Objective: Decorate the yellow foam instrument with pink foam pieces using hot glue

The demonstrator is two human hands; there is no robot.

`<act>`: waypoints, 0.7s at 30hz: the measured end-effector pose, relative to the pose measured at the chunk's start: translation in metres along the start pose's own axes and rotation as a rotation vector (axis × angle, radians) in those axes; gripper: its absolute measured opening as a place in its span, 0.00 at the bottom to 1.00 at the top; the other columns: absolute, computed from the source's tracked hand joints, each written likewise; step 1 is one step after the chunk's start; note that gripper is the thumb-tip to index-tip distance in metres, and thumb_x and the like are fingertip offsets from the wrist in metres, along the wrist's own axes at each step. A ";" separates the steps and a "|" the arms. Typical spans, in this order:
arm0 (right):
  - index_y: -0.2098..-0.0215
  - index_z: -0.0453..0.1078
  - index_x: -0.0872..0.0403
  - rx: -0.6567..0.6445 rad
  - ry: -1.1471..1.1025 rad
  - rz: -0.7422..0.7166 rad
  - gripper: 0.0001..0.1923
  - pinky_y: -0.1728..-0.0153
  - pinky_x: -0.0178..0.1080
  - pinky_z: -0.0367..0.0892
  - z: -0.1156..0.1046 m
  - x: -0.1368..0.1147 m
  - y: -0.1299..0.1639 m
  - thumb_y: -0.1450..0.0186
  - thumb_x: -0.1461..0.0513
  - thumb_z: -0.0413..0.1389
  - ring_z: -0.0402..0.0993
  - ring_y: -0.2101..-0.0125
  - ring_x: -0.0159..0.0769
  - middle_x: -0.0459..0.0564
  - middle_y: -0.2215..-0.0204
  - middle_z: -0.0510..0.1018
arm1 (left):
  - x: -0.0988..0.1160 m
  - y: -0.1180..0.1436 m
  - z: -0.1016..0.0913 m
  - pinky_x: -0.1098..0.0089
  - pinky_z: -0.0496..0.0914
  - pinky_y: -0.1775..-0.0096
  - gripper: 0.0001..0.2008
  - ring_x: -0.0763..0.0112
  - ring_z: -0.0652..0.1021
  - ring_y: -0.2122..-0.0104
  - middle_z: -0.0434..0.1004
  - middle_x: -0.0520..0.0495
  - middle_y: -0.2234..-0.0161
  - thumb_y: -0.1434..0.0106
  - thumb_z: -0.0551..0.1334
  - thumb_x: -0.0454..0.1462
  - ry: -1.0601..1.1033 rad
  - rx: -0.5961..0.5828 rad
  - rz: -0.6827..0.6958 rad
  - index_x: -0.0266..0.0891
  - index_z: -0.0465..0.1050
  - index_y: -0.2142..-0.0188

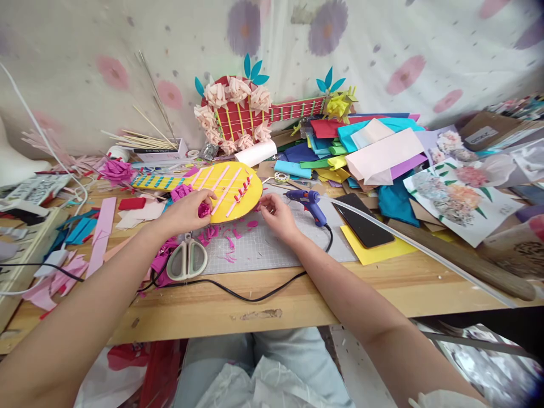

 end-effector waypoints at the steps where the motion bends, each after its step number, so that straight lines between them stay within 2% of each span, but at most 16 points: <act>1: 0.64 0.62 0.51 0.000 0.001 -0.001 0.09 0.70 0.37 0.65 0.000 0.000 0.000 0.45 0.65 0.48 0.69 0.74 0.32 0.45 0.71 0.76 | 0.001 0.000 0.000 0.63 0.66 0.54 0.10 0.61 0.73 0.53 0.72 0.44 0.53 0.50 0.56 0.35 -0.006 -0.004 0.001 0.40 0.63 0.66; 6: 0.64 0.62 0.51 -0.003 -0.004 -0.006 0.10 0.70 0.37 0.64 0.000 0.000 0.000 0.45 0.65 0.48 0.68 0.74 0.32 0.45 0.72 0.76 | 0.006 0.000 0.001 0.63 0.66 0.55 0.10 0.61 0.73 0.55 0.72 0.44 0.55 0.50 0.55 0.34 -0.067 -0.020 0.013 0.40 0.63 0.65; 15: 0.64 0.62 0.52 -0.012 0.005 0.004 0.09 0.70 0.37 0.64 0.001 0.000 0.001 0.45 0.65 0.48 0.68 0.74 0.31 0.45 0.71 0.76 | 0.006 -0.001 0.007 0.65 0.66 0.57 0.20 0.60 0.72 0.57 0.73 0.46 0.62 0.50 0.55 0.33 -0.175 -0.035 0.032 0.41 0.63 0.54; 21: 0.64 0.62 0.51 -0.011 0.019 0.019 0.09 0.69 0.36 0.64 0.001 0.004 0.000 0.44 0.65 0.49 0.68 0.74 0.31 0.44 0.71 0.76 | 0.008 -0.001 0.008 0.65 0.66 0.59 0.19 0.60 0.72 0.59 0.71 0.46 0.65 0.50 0.55 0.33 -0.198 -0.045 0.047 0.41 0.64 0.56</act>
Point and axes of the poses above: each hand's wrist, its own y-axis away from the middle knuckle, its own z-axis out of the palm, x = y × z, the point moved 10 cm from there along -y, towards the middle knuckle
